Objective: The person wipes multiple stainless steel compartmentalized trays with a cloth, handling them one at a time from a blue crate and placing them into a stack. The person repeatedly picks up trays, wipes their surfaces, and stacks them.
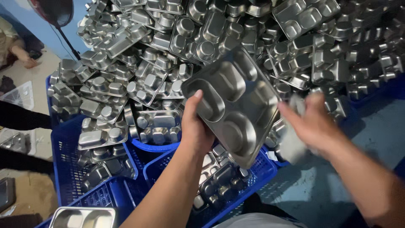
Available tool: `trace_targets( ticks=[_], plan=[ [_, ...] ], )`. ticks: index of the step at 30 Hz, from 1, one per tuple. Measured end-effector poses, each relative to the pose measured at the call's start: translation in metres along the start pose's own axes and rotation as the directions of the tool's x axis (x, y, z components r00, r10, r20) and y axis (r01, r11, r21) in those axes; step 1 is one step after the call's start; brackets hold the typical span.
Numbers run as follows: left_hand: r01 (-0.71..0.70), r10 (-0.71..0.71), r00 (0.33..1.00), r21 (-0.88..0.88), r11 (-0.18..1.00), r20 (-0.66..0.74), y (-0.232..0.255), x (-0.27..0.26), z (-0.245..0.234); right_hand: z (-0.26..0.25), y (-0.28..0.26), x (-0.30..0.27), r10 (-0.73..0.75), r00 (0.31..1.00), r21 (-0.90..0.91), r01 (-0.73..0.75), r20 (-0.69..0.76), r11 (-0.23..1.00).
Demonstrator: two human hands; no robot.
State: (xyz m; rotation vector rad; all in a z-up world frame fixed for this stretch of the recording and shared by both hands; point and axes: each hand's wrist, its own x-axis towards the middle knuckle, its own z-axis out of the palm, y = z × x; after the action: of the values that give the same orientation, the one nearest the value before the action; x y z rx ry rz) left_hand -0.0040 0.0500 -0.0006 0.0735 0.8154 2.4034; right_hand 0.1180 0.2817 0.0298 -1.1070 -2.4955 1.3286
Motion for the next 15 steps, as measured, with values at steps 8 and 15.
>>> trace_targets(
  ticks=[8,15],
  plan=[
    [0.085,-0.083,0.991,-0.018,0.996,0.104,-0.003,-0.027,0.035,0.043,-0.082,-0.069,-0.878,0.308,-0.486,0.868,0.365,0.103],
    [-0.115,0.045,0.967,0.274,0.955,0.249,0.015,-0.042,0.028,0.028,-0.105,-0.093,-0.562,0.575,-0.443,0.818,0.595,0.368]
  ],
)
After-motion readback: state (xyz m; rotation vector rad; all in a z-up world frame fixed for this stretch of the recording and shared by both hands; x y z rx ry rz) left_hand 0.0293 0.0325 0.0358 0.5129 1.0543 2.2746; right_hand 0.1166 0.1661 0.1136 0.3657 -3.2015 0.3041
